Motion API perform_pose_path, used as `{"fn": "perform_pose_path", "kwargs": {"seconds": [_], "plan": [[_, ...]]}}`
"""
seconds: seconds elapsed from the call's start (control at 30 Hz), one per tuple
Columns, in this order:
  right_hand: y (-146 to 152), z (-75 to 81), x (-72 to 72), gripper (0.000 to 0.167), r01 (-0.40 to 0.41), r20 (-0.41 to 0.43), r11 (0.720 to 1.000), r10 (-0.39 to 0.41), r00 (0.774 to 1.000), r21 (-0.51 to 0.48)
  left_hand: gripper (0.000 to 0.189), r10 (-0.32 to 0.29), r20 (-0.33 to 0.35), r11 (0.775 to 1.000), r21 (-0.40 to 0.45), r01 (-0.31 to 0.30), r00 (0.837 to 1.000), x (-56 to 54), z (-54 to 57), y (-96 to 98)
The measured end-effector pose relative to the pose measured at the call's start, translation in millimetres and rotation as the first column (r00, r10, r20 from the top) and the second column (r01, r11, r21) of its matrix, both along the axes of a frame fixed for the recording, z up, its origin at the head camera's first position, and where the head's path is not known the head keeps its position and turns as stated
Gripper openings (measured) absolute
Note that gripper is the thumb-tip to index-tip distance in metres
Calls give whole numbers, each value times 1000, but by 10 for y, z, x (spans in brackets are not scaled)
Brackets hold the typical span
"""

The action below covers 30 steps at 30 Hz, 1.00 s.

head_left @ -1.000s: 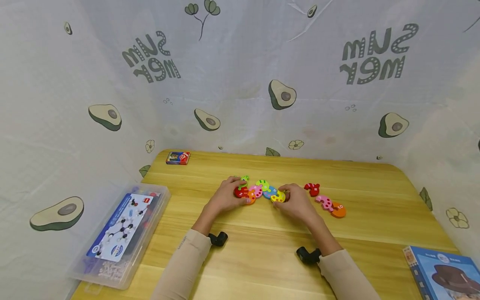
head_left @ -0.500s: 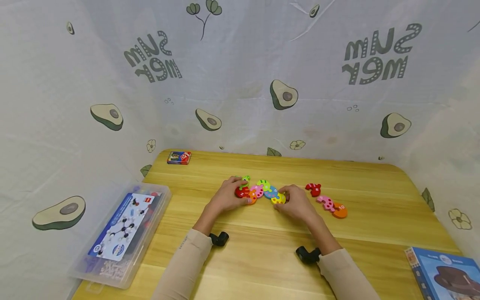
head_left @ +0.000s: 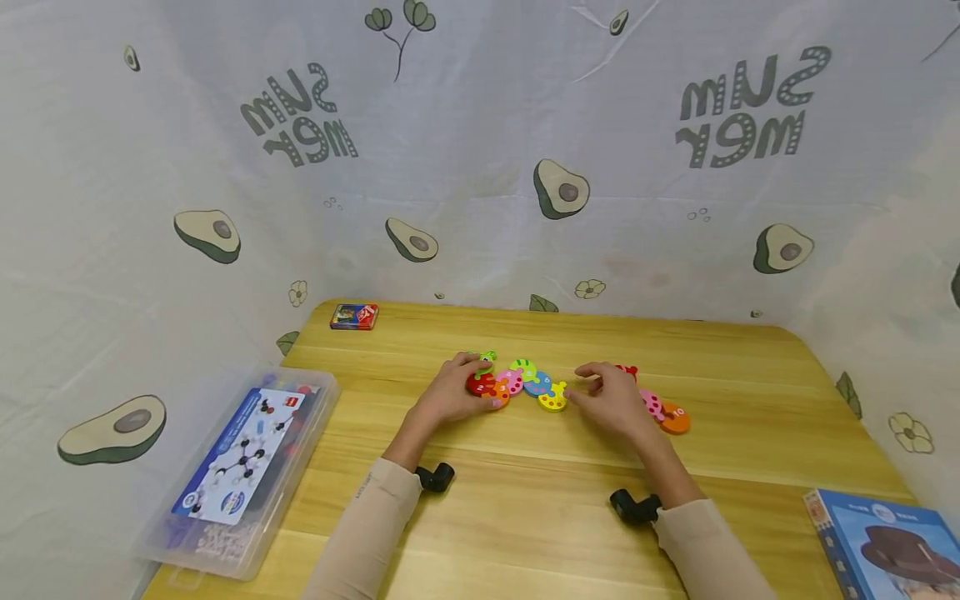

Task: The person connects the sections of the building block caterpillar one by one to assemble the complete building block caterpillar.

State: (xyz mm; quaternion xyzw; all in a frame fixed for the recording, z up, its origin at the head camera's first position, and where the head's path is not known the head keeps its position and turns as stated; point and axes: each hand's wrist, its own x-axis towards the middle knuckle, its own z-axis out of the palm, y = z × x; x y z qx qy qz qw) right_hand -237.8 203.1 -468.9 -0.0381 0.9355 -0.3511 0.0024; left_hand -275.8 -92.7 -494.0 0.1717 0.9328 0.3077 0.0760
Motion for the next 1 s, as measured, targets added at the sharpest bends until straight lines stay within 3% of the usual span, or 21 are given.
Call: {"fn": "perform_pose_path", "kwargs": {"seconds": [0.2,0.47,0.73,1.0], "plan": [[312,14,-36,50,26,-41,999,-24,999,39,74,2,21,1000,16,-2,1000,3,8,-28],[637,2,-117,56,8,11,996,-9,1000,86,72,-26,55,999,33,24,998,1,40,-74],[732,-48,-150,62,-43,57,993,37,998,109,71,-59,74,998,29,57,996,17,40,-75],[723,-22,-155,57,-21,57,993,15,998,117,74,-66,51,998,20,65,997,25,62,-63]]}}
